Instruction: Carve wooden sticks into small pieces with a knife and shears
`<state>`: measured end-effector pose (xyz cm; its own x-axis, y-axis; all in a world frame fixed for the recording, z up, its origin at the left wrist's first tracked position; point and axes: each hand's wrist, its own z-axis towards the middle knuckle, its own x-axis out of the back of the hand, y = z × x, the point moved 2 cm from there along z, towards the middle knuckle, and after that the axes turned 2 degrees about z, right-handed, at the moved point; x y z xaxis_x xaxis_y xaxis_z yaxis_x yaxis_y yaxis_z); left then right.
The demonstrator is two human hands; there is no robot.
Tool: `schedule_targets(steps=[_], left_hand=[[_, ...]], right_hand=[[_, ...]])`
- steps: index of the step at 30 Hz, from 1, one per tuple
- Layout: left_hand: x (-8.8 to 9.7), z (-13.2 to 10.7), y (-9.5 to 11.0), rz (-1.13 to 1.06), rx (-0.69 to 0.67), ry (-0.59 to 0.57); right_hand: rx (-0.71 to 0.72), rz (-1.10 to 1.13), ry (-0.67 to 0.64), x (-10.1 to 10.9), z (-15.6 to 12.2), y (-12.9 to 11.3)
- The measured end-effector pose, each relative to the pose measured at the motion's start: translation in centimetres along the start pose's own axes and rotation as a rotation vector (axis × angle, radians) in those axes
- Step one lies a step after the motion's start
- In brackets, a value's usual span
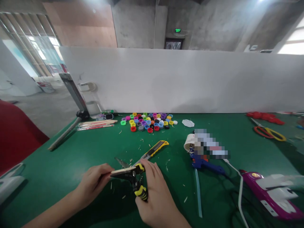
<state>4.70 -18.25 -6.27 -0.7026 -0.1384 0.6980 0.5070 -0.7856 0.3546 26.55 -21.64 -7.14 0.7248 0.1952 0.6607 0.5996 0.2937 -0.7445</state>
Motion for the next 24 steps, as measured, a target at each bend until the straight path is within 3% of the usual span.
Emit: schedule_targets(steps=[10, 18, 24], left_hand=[[-0.50, -0.59, 0.08, -0.089, 0.090, -0.018], [-0.11, -0.04, 0.54, -0.094, 0.063, -0.049], [-0.32, -0.21, 0.81, -0.073, 0.055, -0.005]], right_hand=[[0.053, 0.003, 0.046, 0.27, 0.10, -0.45], [0.134, -0.042, 0.129, 0.26, 0.37, -0.32], [0.108, -0.056, 0.140, 0.18, 0.62, 0.04]])
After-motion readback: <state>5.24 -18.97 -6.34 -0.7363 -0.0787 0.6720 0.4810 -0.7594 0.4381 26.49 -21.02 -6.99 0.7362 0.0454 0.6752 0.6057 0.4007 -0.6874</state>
